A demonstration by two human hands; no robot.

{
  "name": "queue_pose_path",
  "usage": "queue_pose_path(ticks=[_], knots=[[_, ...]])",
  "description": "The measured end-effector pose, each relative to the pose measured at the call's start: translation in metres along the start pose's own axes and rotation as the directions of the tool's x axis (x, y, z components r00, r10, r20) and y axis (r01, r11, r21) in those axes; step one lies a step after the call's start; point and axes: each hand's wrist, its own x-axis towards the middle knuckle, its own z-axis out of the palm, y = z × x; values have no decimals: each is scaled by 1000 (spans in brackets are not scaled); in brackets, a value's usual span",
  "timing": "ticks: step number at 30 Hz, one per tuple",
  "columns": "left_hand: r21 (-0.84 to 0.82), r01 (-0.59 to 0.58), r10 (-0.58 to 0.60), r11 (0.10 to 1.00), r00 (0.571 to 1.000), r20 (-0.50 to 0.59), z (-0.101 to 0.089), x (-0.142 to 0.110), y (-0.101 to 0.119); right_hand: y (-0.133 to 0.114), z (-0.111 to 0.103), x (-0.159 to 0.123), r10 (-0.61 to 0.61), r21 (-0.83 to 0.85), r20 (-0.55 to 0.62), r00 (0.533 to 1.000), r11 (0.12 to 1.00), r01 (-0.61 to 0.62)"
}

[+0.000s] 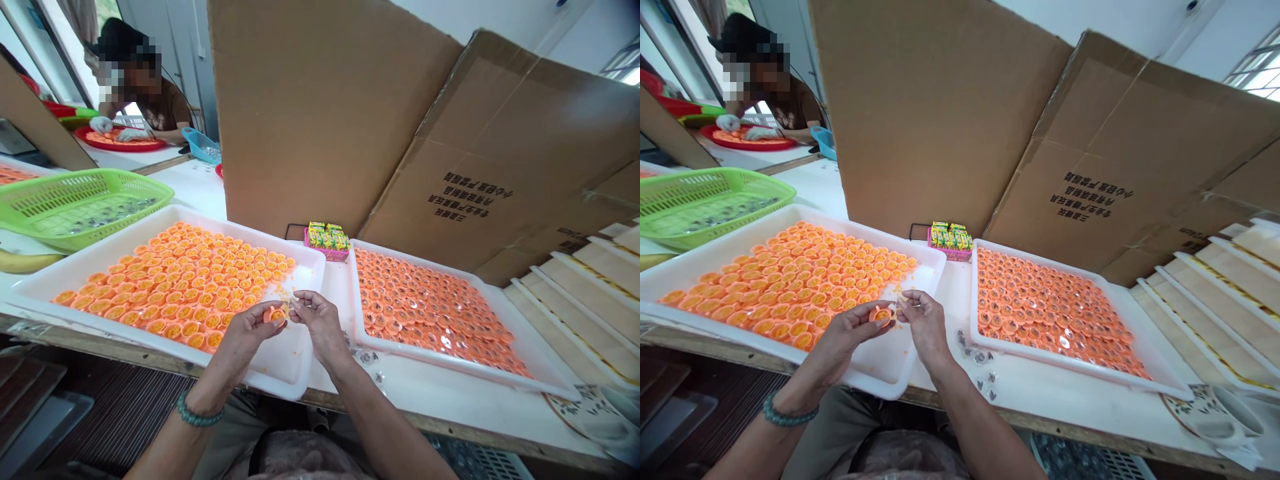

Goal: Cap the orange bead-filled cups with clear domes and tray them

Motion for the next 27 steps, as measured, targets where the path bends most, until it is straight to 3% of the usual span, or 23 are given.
queue_pose_path(ticks=[9, 14, 18, 20, 23, 27], knots=[[-11, -25, 24, 1000, 997, -67, 1, 0, 0, -8, 19, -11, 146, 262, -38, 989, 956, -131], [18, -83, 84, 996, 994, -75, 0, 0, -4, -4, 32, -13, 138, 145, -33, 990, 981, -132], [-4, -77, 77, 997, 994, -72, 1, 1, -3, -3, 31, -16, 119, -59, 57, 991, 992, -116], [-24, -78, 77, 997, 995, -64, 2, 0, 0, -4, 27, -19, 82, -215, 112, 990, 975, -57], [-68, -82, 80, 994, 996, -39, 3, 0, 3, -8, 17, -21, -83, -441, 203, 976, 882, 167], [-91, -61, 62, 994, 998, 13, 3, 0, 4, -12, 7, -18, -239, -510, 330, 913, 769, 386]])
